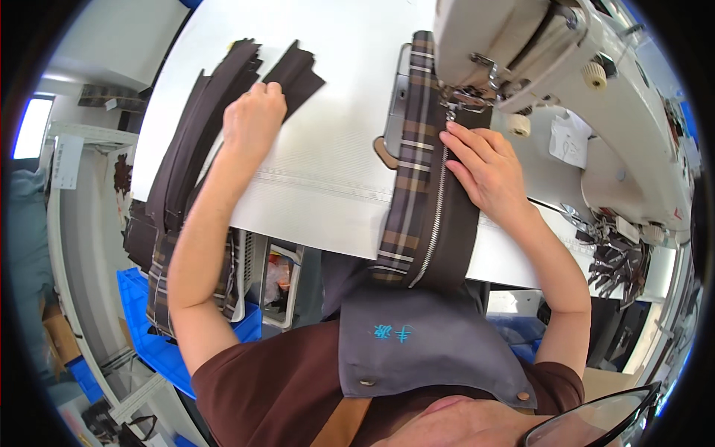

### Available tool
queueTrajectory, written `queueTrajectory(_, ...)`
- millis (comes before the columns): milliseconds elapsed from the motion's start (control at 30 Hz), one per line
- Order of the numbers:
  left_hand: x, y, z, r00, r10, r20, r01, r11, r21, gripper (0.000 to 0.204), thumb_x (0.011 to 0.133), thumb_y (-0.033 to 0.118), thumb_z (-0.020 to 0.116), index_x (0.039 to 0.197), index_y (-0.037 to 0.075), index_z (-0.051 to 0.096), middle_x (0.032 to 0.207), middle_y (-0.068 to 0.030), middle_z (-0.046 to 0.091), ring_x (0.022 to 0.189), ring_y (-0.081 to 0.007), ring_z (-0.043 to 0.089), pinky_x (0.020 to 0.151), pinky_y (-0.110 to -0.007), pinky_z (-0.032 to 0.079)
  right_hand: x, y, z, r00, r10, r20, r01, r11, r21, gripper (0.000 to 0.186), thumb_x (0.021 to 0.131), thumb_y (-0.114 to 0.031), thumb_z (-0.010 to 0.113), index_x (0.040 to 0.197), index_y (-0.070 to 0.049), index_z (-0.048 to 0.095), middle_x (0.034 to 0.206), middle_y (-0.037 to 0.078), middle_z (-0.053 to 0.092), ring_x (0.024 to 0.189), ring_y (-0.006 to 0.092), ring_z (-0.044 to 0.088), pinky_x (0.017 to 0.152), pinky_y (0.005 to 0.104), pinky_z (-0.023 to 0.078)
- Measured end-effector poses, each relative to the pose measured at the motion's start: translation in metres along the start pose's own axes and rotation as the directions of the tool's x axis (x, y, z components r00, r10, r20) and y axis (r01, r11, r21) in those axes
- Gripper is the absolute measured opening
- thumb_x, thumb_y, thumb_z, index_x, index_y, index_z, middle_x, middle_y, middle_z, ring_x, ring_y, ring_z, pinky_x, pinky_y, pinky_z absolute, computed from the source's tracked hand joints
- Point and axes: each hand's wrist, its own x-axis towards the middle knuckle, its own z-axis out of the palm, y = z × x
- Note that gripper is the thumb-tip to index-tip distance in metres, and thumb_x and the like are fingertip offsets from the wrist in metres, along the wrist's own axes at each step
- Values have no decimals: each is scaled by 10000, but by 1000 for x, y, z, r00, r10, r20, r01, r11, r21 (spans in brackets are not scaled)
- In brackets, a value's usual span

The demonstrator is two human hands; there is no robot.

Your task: The person sews zippers onto plaid fabric pouches using an industrial sewing machine. They align the zipper tape with the fabric edges, guide the material under the needle, and stitch along the zipper teeth. The person handles multiple pouches sequentially, inspecting the stitching and adjusting the fabric as needed.

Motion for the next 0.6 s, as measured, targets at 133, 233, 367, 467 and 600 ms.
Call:
queueTrajectory(133, 22, -6, -14, 980, -18, 198, 22, 1000, -17, 88, 850, 101, 516, 833, 61, 592, 824, -113, 652, 712, -273, 682, 620, -370, 562, -1, 1, 2, 1000, -3, -27, 3, 1000, -14, 347, 794, -199, 698, 1112, -71, 647, 1190, 23, 610, 971, 223, 555, 804, 347, 469)
queueTrajectory(233, 38, -15, -63, 902, -350, 251, 430, 769, -473, 191, 893, 199, 561, 866, 18, 616, 839, -138, 662, 753, -286, 645, 674, -373, 475, -2, 0, 3, 999, -3, -32, 2, 1000, -23, 325, 794, -195, 698, 1093, -76, 657, 1176, 28, 616, 968, 221, 555, 790, 343, 478)
queueTrajectory(367, -17, 14, -116, 975, -92, 202, 217, 587, -780, 156, 820, 38, 643, 974, 42, 669, 900, -109, 689, 755, -178, 647, 664, -302, 499, -2, 0, 2, 999, 8, -35, -8, 1000, 14, 382, 781, -157, 708, 1147, -77, 634, 1224, 21, 601, 991, 235, 558, 830, 351, 480)
queueTrajectory(467, -75, 55, -111, 991, 130, -35, -115, 686, -719, 238, 737, -15, 701, 970, 3, 654, 1000, -124, 686, 879, -292, 670, 748, -372, 522, -1, 1, 3, 998, -1, -57, 2, 1000, 19, 379, 780, -155, 709, 1144, -77, 636, 1223, 20, 601, 991, 234, 557, 826, 351, 480)
queueTrajectory(600, -111, 83, -113, 994, 105, 20, -74, 807, -586, 315, 756, 7, 689, 1069, 21, 668, 1157, -142, 642, 1028, -292, 628, 786, -372, 513, -2, 1, 5, 997, -27, -75, 27, 1000, -3, 339, 791, -173, 703, 1109, -71, 646, 1179, 32, 614, 963, 235, 546, 811, 344, 484)
